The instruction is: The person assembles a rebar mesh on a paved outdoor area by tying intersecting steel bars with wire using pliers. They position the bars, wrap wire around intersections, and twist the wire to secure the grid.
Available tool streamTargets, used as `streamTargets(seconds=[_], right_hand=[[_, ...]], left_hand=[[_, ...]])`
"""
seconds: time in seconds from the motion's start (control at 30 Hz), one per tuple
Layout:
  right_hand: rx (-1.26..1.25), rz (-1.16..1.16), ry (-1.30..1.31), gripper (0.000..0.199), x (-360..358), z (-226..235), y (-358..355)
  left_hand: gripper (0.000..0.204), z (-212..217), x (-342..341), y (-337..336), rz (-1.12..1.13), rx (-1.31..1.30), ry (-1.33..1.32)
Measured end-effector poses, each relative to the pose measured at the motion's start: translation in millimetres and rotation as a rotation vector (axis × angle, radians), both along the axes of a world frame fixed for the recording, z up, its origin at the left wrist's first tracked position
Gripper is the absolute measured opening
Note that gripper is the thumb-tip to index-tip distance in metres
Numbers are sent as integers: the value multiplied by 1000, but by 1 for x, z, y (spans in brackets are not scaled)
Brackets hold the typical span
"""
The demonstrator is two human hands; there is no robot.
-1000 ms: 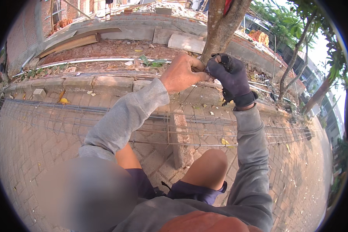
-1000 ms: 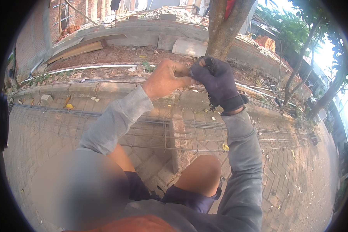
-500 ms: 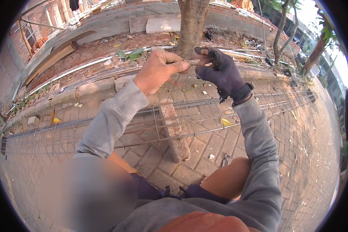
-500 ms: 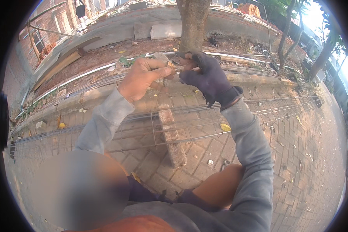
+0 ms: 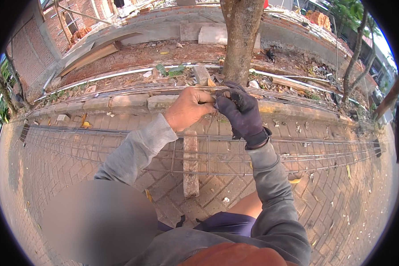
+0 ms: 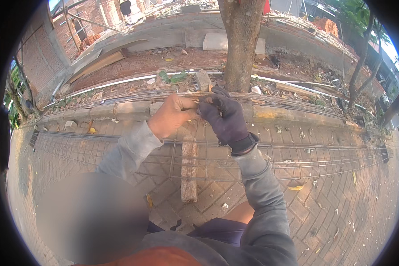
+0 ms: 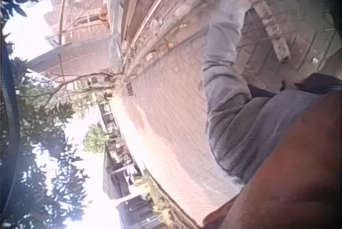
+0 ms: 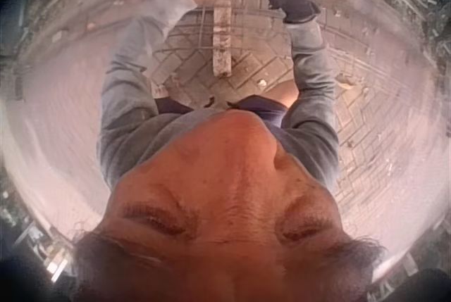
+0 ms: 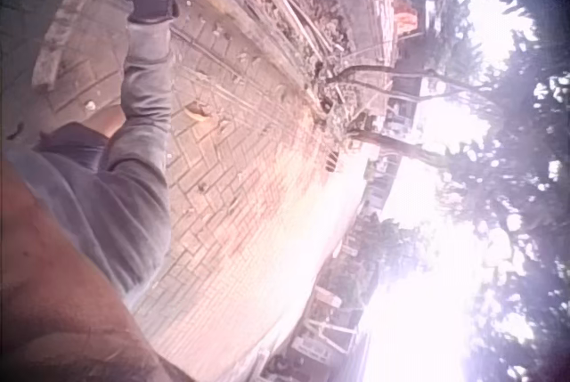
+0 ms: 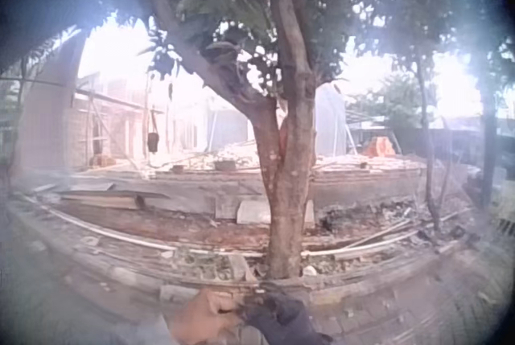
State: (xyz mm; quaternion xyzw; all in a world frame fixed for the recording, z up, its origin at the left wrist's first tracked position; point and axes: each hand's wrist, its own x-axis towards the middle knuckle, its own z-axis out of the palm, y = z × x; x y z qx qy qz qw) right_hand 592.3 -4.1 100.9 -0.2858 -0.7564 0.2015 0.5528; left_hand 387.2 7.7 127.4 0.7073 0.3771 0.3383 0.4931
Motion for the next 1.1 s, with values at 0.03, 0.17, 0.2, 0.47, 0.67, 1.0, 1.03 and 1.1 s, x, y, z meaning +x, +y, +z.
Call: streamTargets(seconds=[0.03,0.17,0.2,0.47,0.67,1.0,1.03,1.1], right_hand=[[-19,7,-3,10,5,0,0],[190,-316,-206,7,12,3,1],[321,-518,-301,11,11,5,0],[106,220,-286,18,16,4,-10],[-29,275,-654,15,27,-61,-42],[-416,207,-714,17,-71,-167,-164],[-457,192,-710,18,-84,-170,-173],[-449,125,-615,16,-91,-169,-182]], left_hand=[[14,1,5,-3,16,94,59],[11,16,20,-14,208,627,380],[11,21,23,-18,278,790,343],[10,51,-69,-96,280,773,498],[7,-46,-189,-198,382,511,761],[83,-183,-135,-244,258,365,811],[79,-186,-115,-235,257,432,595],[51,-188,-95,-220,114,118,243]])
